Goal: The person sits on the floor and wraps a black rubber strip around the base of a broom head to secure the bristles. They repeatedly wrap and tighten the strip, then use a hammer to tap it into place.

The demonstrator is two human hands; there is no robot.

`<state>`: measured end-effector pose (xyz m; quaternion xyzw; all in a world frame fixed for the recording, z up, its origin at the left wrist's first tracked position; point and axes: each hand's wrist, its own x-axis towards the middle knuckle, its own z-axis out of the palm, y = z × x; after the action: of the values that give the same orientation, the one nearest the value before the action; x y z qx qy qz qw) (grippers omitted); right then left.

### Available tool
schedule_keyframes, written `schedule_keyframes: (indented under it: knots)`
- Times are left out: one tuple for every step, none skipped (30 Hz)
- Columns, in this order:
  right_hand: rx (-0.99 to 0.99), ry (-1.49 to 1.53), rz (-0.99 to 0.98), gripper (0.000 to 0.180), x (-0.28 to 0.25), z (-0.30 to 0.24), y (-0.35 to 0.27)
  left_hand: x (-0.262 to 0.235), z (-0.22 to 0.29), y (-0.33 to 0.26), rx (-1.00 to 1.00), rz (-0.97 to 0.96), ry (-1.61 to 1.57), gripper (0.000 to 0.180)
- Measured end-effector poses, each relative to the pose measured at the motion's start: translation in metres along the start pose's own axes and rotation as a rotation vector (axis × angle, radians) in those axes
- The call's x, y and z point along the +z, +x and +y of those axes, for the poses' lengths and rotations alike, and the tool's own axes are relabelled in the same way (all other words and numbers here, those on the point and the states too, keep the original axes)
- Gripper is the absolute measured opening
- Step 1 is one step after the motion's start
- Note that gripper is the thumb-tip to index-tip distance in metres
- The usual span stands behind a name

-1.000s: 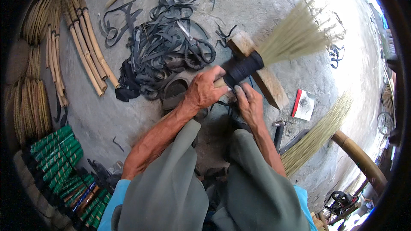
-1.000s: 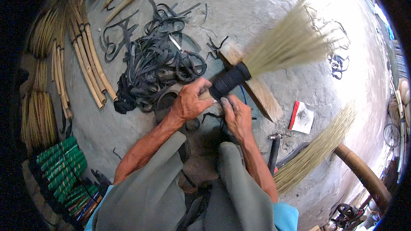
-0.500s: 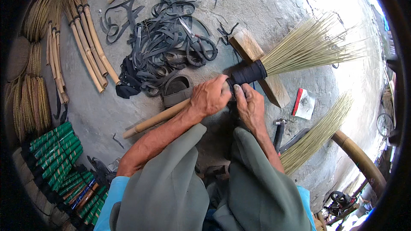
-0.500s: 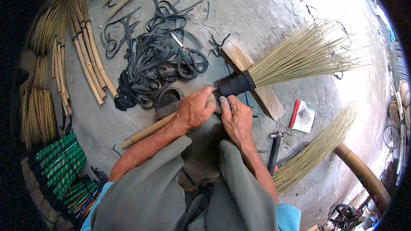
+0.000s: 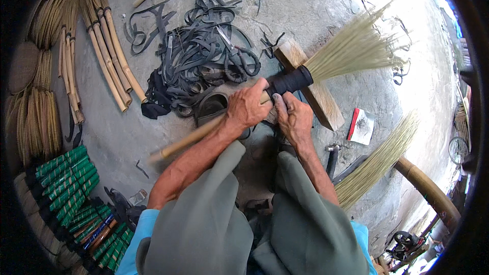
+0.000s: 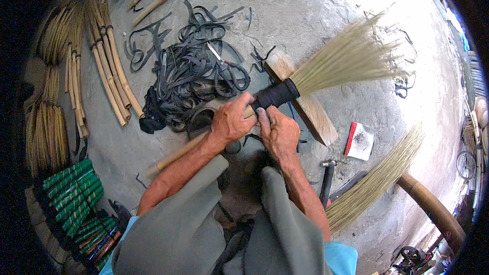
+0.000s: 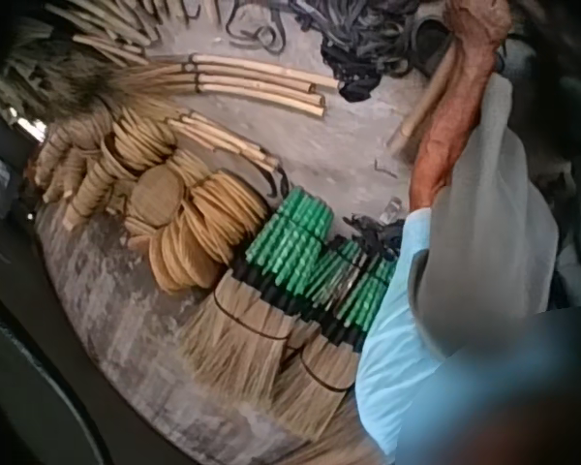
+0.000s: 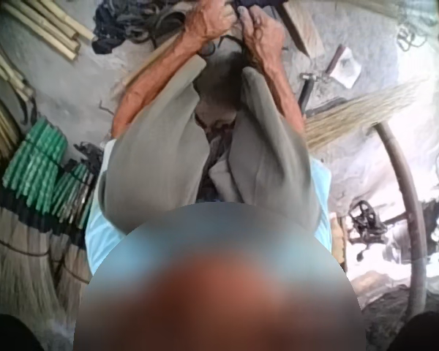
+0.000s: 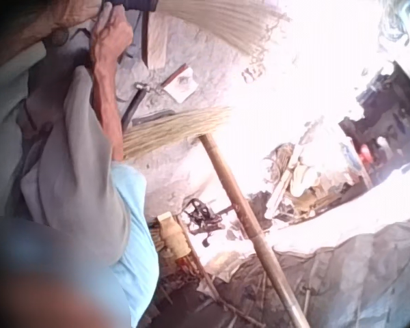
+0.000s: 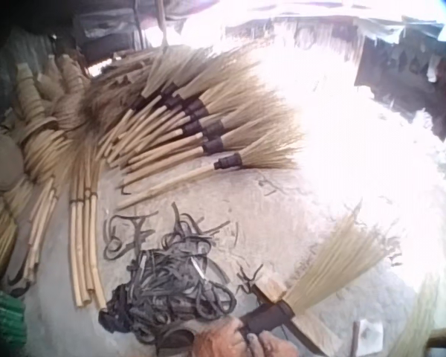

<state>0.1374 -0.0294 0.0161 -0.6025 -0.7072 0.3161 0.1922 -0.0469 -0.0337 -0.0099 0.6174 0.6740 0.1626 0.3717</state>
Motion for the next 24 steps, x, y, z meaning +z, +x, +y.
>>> schedule_keyframes:
  knots:
    - [0.02,0.016,-0.013,0.044,-0.002,0.001,0.001,0.003,0.002,-0.002,0.014,0.033,-0.007,0.044]
    - [0.048,0.029,-0.027,0.044,-0.003,0.002,0.0,0.006,0.003,-0.002,0.025,0.037,-0.018,0.043]
    - [0.084,0.042,-0.057,0.045,-0.006,0.004,-0.008,0.011,0.004,-0.008,0.018,-0.015,-0.033,0.042]
    - [0.107,0.141,-0.055,0.045,-0.005,0.005,-0.01,0.012,0.001,-0.005,-0.004,-0.047,-0.055,0.046]
    - [0.121,0.245,-0.044,0.045,-0.005,0.007,-0.009,0.012,-0.002,-0.002,0.012,-0.033,-0.061,0.048]
    - [0.134,0.364,-0.046,0.045,-0.004,0.008,-0.016,0.012,-0.005,-0.002,0.019,-0.025,-0.067,0.05]
    - [0.175,0.375,-0.057,0.045,0.0,0.008,-0.02,0.012,-0.008,-0.001,0.018,-0.018,-0.067,0.052]
    - [0.191,0.394,-0.063,0.045,0.001,0.01,-0.02,0.009,-0.011,0.003,0.035,-0.055,-0.069,0.055]
    - [0.207,0.403,-0.053,0.044,0.001,0.011,-0.018,0.007,-0.014,0.008,0.088,-0.018,-0.131,0.055]
    - [0.188,0.231,-0.024,0.042,0.006,0.01,-0.015,0.002,-0.017,0.012,0.107,-0.023,-0.184,0.055]
    - [0.125,0.211,-0.026,0.041,0.008,0.008,-0.015,-0.002,-0.017,0.012,0.102,-0.07,-0.23,0.055]
    - [0.079,0.173,0.0,0.04,0.012,0.006,-0.007,-0.006,-0.017,0.013,0.058,-0.083,-0.259,0.054]
    - [0.054,0.13,0.01,0.04,0.015,0.003,-0.001,-0.008,-0.015,0.012,0.076,-0.033,-0.218,0.054]
    - [0.007,0.067,0.003,0.039,0.014,0.003,0.005,-0.008,-0.011,0.008,0.074,0.005,-0.176,0.054]
    - [-0.003,0.077,-0.002,0.039,0.014,0.002,0.01,-0.008,-0.008,0.005,0.078,0.078,-0.134,0.055]
    - [-0.006,0.085,-0.011,0.039,0.014,0.001,0.012,-0.003,-0.002,-0.001,0.013,0.095,-0.078,0.055]
    - [-0.027,0.1,-0.008,0.04,0.013,0.001,0.013,0.001,0.001,-0.006,0.025,0.124,-0.087,0.056]
    - [0.003,0.073,-0.038,0.039,0.012,0.002,0.012,0.004,0.003,-0.011,0.03,0.153,-0.095,0.057]
    - [0.042,0.159,-0.052,0.037,0.011,0.003,0.009,0.007,0.004,-0.013,0.039,0.166,-0.105,0.058]
    - [0.08,0.243,-0.071,0.036,0.009,0.005,0.005,0.009,0.003,-0.015,0.159,0.31,-0.13,0.049]
    - [0.119,0.327,-0.091,0.035,0.008,0.007,-0.001,0.01,0.001,-0.016,0.236,0.324,-0.126,0.044]
    - [0.13,0.347,-0.105,0.033,0.007,0.009,-0.005,0.009,-0.002,-0.016,0.317,0.339,-0.119,0.04]
    - [0.142,0.367,-0.115,0.032,0.006,0.011,-0.009,0.008,-0.005,-0.017,0.386,0.363,-0.115,0.036]
    - [0.156,0.387,-0.124,0.031,0.005,0.013,-0.013,0.007,-0.007,-0.017,0.395,0.353,-0.123,0.031]
